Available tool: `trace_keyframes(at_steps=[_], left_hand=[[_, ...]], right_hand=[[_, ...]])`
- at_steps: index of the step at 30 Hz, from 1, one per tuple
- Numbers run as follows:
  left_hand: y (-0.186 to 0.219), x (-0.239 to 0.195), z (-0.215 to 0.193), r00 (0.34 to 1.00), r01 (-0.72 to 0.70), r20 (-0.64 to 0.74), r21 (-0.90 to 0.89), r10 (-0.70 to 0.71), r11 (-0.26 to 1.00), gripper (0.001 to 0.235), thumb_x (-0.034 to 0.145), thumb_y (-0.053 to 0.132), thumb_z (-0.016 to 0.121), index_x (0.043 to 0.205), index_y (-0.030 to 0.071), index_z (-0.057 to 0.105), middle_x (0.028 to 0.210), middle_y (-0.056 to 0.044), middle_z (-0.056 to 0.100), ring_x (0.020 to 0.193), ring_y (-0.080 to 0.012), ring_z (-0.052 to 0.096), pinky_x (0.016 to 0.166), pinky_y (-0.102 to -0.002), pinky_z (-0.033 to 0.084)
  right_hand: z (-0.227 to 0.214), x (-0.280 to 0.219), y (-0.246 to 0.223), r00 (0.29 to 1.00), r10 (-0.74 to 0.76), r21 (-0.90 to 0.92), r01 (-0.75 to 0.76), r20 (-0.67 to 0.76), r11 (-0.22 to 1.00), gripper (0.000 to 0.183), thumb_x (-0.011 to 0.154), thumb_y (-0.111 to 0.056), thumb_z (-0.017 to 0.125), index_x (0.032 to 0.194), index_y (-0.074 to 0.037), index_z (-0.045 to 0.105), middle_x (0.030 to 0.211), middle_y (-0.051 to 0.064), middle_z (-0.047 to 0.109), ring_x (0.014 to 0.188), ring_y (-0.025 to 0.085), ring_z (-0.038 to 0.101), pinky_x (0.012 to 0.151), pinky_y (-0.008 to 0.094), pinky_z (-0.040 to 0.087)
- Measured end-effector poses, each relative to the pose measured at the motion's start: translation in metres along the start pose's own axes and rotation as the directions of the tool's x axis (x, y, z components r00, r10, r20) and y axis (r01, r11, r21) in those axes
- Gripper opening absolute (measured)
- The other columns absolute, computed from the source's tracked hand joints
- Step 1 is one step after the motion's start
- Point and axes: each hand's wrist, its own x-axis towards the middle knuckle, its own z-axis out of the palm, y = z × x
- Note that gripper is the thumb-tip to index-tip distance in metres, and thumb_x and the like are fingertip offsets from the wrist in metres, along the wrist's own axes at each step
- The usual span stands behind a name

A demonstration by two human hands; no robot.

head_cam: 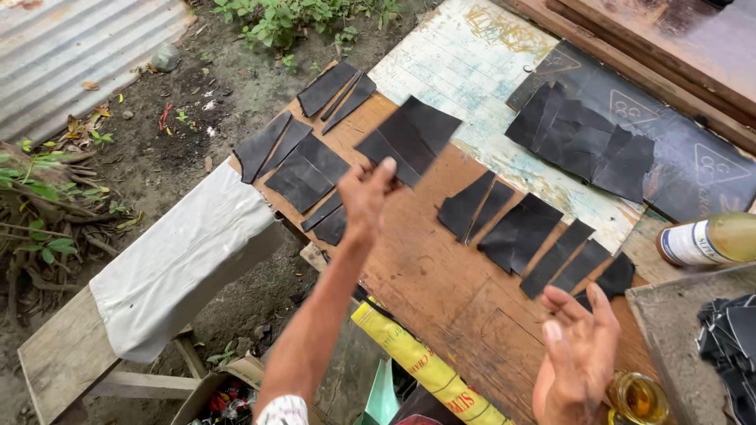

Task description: The person sorts and organizes black leather pieces on a wooden workbench. They pick up individual pieces, turn them over to inspect the texture, and place them into separate piles based on their shape and size.

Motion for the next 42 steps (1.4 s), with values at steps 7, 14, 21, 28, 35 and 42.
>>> trace_keyframes(at_steps=[7, 14, 21, 28, 35, 42], left_hand=[[-0.003, 0.112, -0.020, 0.983, 0.004, -0.173, 0.394, 0.070, 0.919, 0.023, 0.081, 0.003, 0.077, 0.096, -0.004, 0.060, 0.083, -0.015, 0.073, 0.069, -0.0219, 0.072, 0.058, -0.034, 0.063], [-0.015, 0.131, -0.033, 0.954, -0.100, -0.130, 0.711, 0.269, 0.696, 0.034, 0.073, 0.009, 0.081, 0.104, 0.003, 0.070, 0.085, -0.011, 0.075, 0.079, -0.0242, 0.074, 0.074, -0.039, 0.060], [-0.021, 0.134, -0.032, 0.976, -0.072, -0.070, 0.789, 0.205, 0.610, 0.038, 0.075, 0.016, 0.081, 0.112, 0.007, 0.077, 0.102, -0.013, 0.078, 0.089, -0.0236, 0.077, 0.083, -0.037, 0.061], [-0.023, 0.151, -0.034, 0.995, -0.069, 0.012, 0.819, 0.103, 0.569, 0.032, 0.082, 0.011, 0.074, 0.114, 0.004, 0.074, 0.105, -0.017, 0.076, 0.089, -0.0274, 0.079, 0.081, -0.038, 0.065], [0.010, 0.150, -0.029, 0.665, -0.611, 0.747, 0.548, 0.005, -0.572, 0.031, 0.107, 0.025, 0.062, 0.085, 0.009, 0.077, 0.074, -0.012, 0.071, 0.064, -0.0254, 0.069, 0.055, -0.044, 0.053], [0.025, -0.011, 0.027, 0.628, -0.751, 0.739, 0.494, 0.244, 0.438, 0.019, 0.109, -0.001, 0.054, 0.122, 0.000, 0.069, 0.087, -0.008, 0.070, 0.061, -0.0095, 0.060, 0.050, -0.027, 0.049]], right_hand=[[-0.001, -0.013, 0.014, 1.000, -0.015, -0.131, 0.015, 0.003, 0.991, 0.073, 0.088, -0.003, 0.063, 0.156, 0.002, 0.035, 0.128, 0.026, 0.062, 0.123, 0.027, 0.059, 0.109, 0.039, 0.041], [0.003, -0.020, 0.015, 0.999, 0.031, -0.180, -0.025, 0.030, 0.983, 0.072, 0.089, -0.006, 0.063, 0.155, 0.002, 0.037, 0.123, 0.027, 0.065, 0.120, 0.027, 0.062, 0.109, 0.041, 0.041], [-0.001, -0.020, 0.013, 0.998, 0.061, -0.201, -0.054, 0.029, 0.978, 0.070, 0.090, -0.007, 0.063, 0.154, 0.002, 0.037, 0.121, 0.026, 0.065, 0.119, 0.029, 0.063, 0.110, 0.044, 0.041], [-0.009, -0.025, 0.008, 0.994, 0.103, -0.182, -0.096, 0.034, 0.979, 0.070, 0.089, -0.006, 0.062, 0.154, 0.002, 0.036, 0.121, 0.026, 0.064, 0.121, 0.029, 0.061, 0.112, 0.047, 0.040], [-0.043, -0.027, -0.048, 0.996, -0.076, -0.333, 0.089, 0.053, 0.939, 0.044, 0.097, -0.002, 0.058, 0.141, 0.004, 0.055, 0.126, 0.020, 0.060, 0.124, 0.022, 0.059, 0.111, 0.040, 0.042], [-0.144, -0.018, -0.092, 0.937, -0.184, -0.937, 0.322, 0.296, 0.134, 0.033, 0.069, 0.005, 0.063, 0.093, -0.010, 0.079, 0.129, 0.010, 0.064, 0.127, 0.033, 0.050, 0.106, 0.048, 0.033]])
